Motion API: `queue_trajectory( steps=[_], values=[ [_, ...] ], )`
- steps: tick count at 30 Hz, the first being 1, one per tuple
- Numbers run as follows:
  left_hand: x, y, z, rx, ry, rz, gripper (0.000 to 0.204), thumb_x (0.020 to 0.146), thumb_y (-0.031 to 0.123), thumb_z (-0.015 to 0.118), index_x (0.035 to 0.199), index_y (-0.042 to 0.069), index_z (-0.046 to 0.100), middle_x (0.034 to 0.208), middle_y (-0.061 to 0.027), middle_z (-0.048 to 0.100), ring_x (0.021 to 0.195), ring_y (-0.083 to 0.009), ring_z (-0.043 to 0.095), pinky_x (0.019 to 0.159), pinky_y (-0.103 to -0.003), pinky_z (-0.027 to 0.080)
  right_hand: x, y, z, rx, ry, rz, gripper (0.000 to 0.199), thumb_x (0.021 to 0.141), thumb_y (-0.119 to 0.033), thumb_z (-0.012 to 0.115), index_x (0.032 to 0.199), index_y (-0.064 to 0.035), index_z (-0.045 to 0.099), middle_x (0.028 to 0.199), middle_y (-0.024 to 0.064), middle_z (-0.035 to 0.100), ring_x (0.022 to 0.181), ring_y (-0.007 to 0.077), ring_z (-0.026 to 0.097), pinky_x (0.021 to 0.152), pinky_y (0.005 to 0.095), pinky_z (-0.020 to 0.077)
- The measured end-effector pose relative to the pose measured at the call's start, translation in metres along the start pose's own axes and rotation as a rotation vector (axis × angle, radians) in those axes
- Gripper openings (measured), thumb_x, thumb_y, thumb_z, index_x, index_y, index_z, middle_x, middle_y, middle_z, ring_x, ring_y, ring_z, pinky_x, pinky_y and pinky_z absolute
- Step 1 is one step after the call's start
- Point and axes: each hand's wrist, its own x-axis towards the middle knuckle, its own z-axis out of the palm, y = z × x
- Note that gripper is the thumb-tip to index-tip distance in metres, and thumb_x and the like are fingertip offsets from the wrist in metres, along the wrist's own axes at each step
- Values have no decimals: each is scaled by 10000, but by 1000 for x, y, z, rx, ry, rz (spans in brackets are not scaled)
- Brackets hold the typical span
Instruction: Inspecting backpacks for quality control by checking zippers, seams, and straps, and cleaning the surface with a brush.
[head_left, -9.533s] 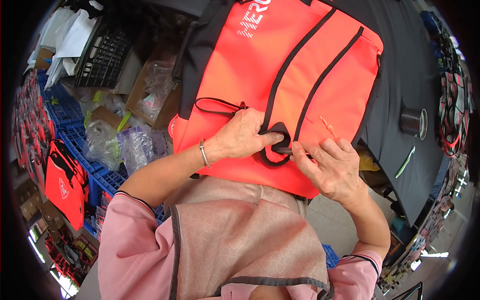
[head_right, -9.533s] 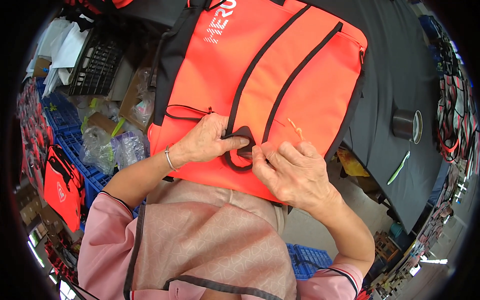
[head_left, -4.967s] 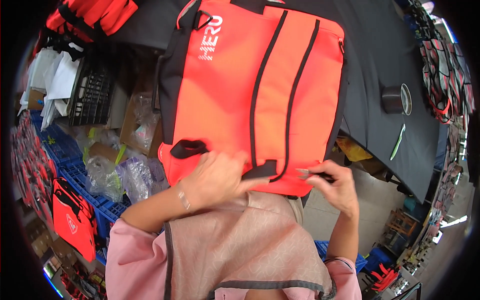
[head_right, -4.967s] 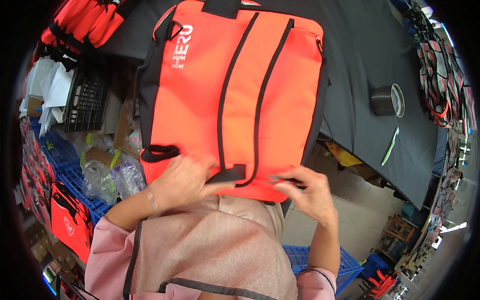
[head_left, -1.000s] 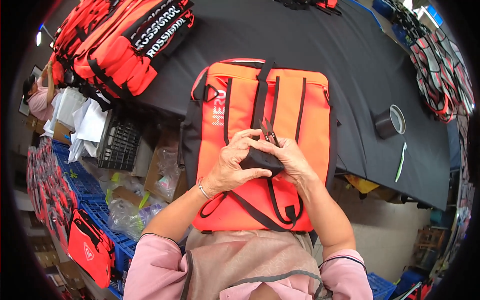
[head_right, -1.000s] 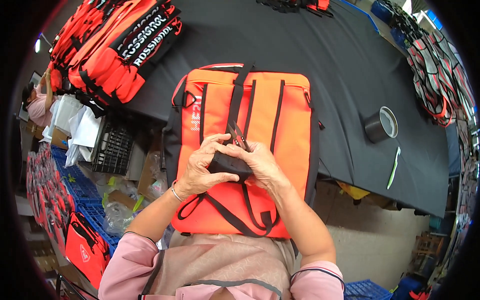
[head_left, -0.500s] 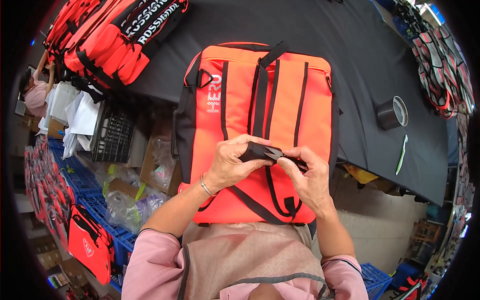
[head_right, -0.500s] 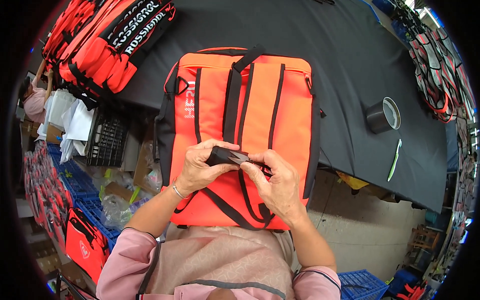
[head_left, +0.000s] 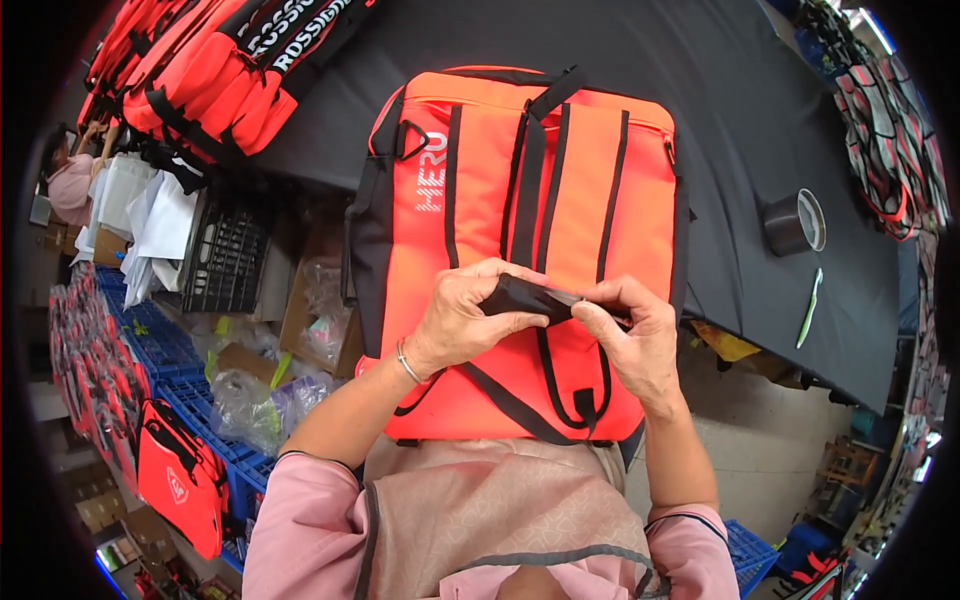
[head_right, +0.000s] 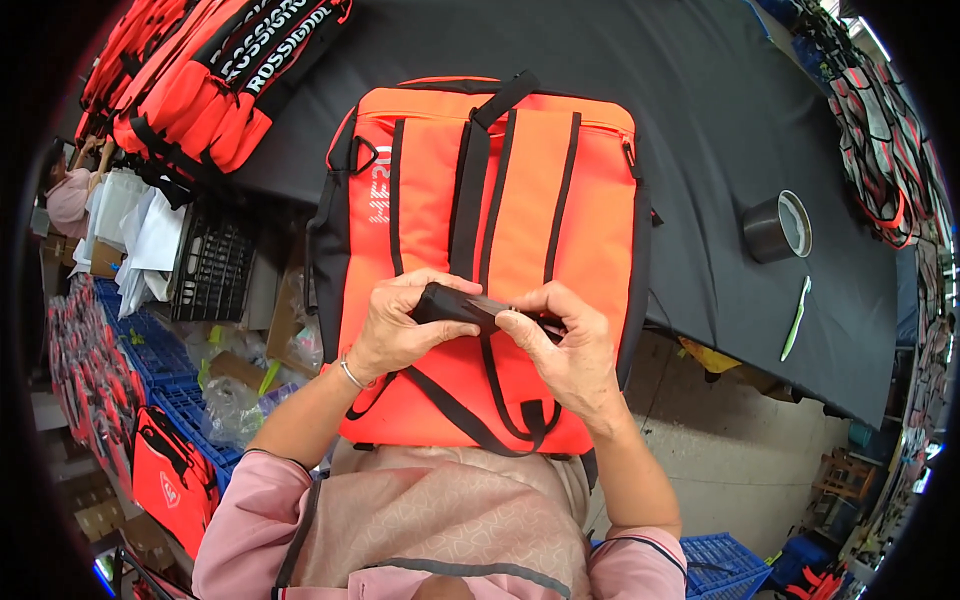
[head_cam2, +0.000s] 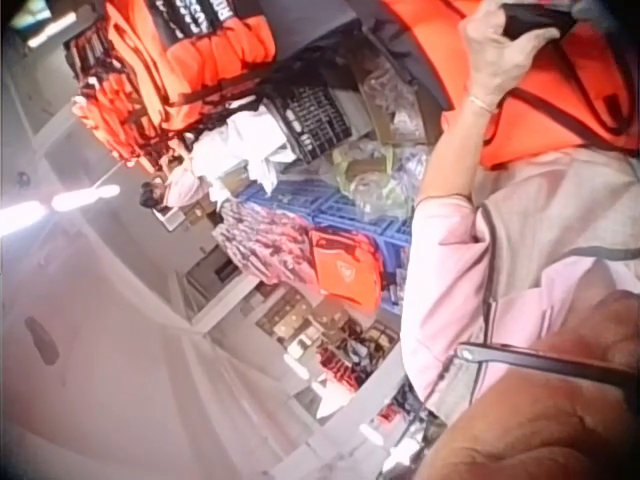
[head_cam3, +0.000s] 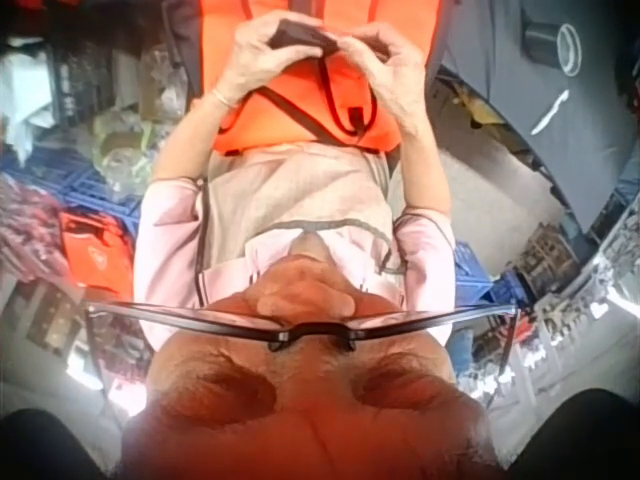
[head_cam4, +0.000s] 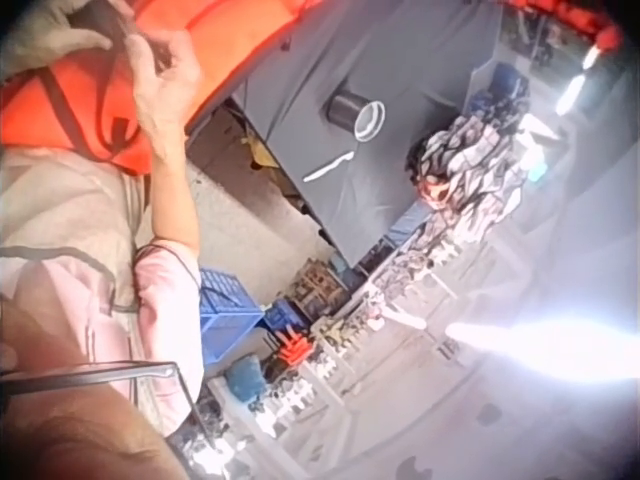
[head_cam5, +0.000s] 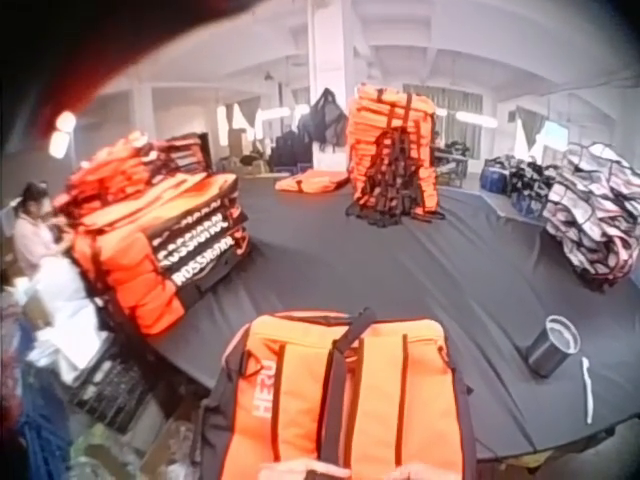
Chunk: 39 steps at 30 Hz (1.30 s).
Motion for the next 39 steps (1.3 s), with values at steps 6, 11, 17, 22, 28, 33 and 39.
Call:
queue_trajectory(
  steps=[6,11,17,22,28,33,39],
  values=[
    [-19,0,-3,23,-71,-12,198,746,70,810,937,61,757,1099,-88,698,941,-188,682,814,-319,546,-5,6,-4,-80,12,35,84,890,-56,702,912,12,659,807,4,646,726,48,563,667,222,473],
    [-61,10,-16,531,-432,202,478,762,18,698,1224,134,654,1488,-135,423,1409,-368,318,1144,-582,245,-11,12,-16,198,204,83,368,885,-198,747,1148,8,592,881,-10,588,807,54,535,750,199,458],
    [-120,25,-23,767,-120,46,619,771,-101,561,1344,130,586,1526,-193,352,1394,-399,336,1127,-494,309,-31,14,-7,142,301,232,224,884,-80,717,1071,6,630,748,-46,552,626,12,464,556,172,386],
    [-134,54,-15,29,42,-880,287,951,97,603,1214,-16,594,1052,-150,677,911,-180,680,719,-307,561,-54,18,3,226,205,132,80,895,-66,700,947,-9,679,747,-44,592,645,8,489,564,177,401],
    [-136,32,-2,-467,-108,-779,333,931,195,685,1193,4,615,1021,-46,689,840,-92,656,658,-237,550,-73,20,51,-136,-176,-98,268,787,-92,802,1013,-22,677,822,76,685,749,134,672,680,261,533],
    [-134,28,2,-551,-107,-718,348,920,174,696,1215,8,616,1008,-36,702,864,-100,662,681,-240,552,-86,21,44,-197,-34,-8,414,758,-183,841,1089,-27,647,885,104,711,805,179,703,723,308,560],
    [-121,34,11,-634,-114,-698,336,909,132,703,1202,-6,615,1015,-59,704,849,-103,671,674,-233,568,-76,13,39,-173,51,33,513,750,-209,854,1156,-8,614,872,92,686,776,159,664,724,294,547]
  ],
)
